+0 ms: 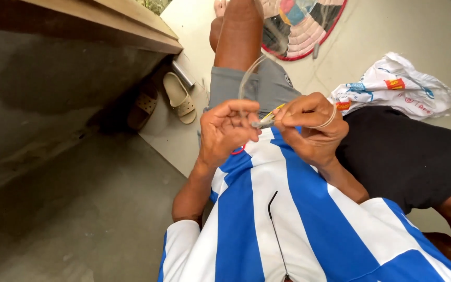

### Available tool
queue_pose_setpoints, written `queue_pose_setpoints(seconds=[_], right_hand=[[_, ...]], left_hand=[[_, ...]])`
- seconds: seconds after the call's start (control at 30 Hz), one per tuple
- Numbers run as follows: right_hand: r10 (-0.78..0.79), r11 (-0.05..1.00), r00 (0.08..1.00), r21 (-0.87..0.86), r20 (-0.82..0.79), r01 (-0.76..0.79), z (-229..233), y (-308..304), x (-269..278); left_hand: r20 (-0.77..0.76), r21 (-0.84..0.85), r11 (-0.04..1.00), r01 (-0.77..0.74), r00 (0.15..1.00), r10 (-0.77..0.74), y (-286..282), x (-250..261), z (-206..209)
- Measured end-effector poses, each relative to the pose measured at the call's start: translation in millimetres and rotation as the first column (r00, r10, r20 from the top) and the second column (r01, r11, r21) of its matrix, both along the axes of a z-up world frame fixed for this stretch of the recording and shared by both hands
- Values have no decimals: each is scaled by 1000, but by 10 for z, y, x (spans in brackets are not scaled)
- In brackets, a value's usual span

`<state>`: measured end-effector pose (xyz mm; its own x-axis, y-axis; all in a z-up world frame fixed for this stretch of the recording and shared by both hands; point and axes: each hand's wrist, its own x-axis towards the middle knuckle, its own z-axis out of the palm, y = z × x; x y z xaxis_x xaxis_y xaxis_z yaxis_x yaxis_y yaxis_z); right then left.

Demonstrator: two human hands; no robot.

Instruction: Repairing or constructing a fishing net using a plastic netting needle and scissors.

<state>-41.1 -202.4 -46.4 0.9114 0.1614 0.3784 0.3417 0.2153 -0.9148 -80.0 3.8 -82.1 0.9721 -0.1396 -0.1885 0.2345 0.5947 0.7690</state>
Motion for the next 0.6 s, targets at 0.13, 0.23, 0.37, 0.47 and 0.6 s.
queue_pose_setpoints(seconds=[0.13, 0.23, 0.37, 0.47, 0.6], right_hand=[[14, 1000, 1000, 4, -8, -14, -75, -28, -21], [-7, 1000, 1000, 26, -30, 8, -143, -58, -52], [-2, 976, 980, 214, -197, 45, -363, -71, -92], [174, 870, 899, 490, -401, 50, -598, -138, -100], [459, 700, 713, 710, -531, 78, -727, -249, -81]], left_hand=[[31, 203, 977, -68, 998, 63, -69, 124, 366], [35, 204, 976, -70, 997, 64, -160, 142, 388], [49, 151, 969, -196, 980, 191, -375, 143, 357], [91, 72, 961, -267, 961, 261, -483, 108, 272], [106, -36, 990, -137, 984, 140, -447, 97, 28]])
